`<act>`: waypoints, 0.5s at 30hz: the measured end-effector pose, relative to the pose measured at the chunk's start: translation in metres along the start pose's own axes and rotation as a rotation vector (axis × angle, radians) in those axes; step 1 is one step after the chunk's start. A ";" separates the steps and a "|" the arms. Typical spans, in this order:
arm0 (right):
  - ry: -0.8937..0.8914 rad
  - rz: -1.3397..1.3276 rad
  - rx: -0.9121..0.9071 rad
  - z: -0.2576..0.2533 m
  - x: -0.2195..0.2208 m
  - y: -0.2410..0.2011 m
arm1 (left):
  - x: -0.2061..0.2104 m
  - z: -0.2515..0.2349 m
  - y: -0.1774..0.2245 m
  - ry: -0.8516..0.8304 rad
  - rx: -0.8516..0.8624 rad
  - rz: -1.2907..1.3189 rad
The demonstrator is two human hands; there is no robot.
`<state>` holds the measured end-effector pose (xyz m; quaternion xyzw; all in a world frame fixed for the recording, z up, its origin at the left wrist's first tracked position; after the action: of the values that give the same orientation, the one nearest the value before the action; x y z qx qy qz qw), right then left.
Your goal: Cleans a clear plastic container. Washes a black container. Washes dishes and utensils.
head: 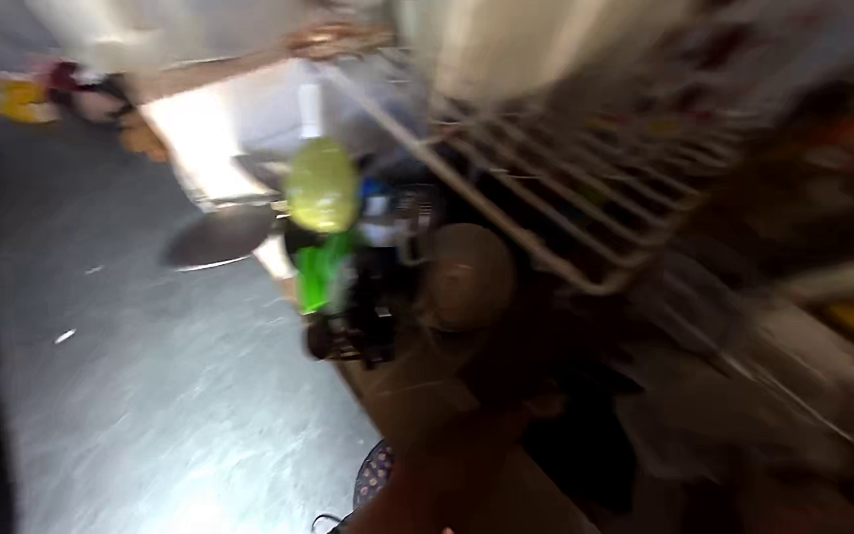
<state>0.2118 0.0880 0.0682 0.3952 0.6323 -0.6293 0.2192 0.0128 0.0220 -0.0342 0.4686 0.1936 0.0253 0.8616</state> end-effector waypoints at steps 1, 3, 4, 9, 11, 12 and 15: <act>-0.066 -0.107 -0.012 -0.007 0.019 0.014 | 0.004 -0.004 0.001 0.007 -0.010 0.078; -0.223 -0.175 -0.028 -0.022 0.037 0.022 | 0.001 -0.003 0.008 0.019 -0.005 0.111; -0.221 -0.166 -0.066 -0.030 0.027 0.011 | 0.001 -0.005 0.008 0.021 0.016 0.077; 0.380 -0.353 -0.576 -0.112 -0.057 -0.083 | 0.002 -0.010 0.017 0.045 0.022 -0.173; 0.421 -0.233 -0.710 -0.147 -0.069 -0.129 | -0.003 -0.005 0.024 0.091 -0.040 -0.226; 0.391 -0.165 -0.710 -0.161 -0.069 -0.149 | -0.005 -0.005 0.026 0.100 -0.055 -0.218; 0.323 -0.106 -0.650 -0.185 -0.062 -0.185 | -0.011 -0.012 0.038 0.167 -0.007 -0.023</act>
<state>0.1456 0.2729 0.2519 0.3659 0.8452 -0.3356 0.1979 0.0037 0.0499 -0.0056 0.4596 0.2699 0.0553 0.8443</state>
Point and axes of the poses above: each hand's wrist, its own z-axis away from the middle knuckle, its own x-axis out of the palm, y = z × x, the point moved 1 cm from there along -z, towards the middle knuckle, and after that the axes turned 12 degrees about y, right-handed, at the moved point
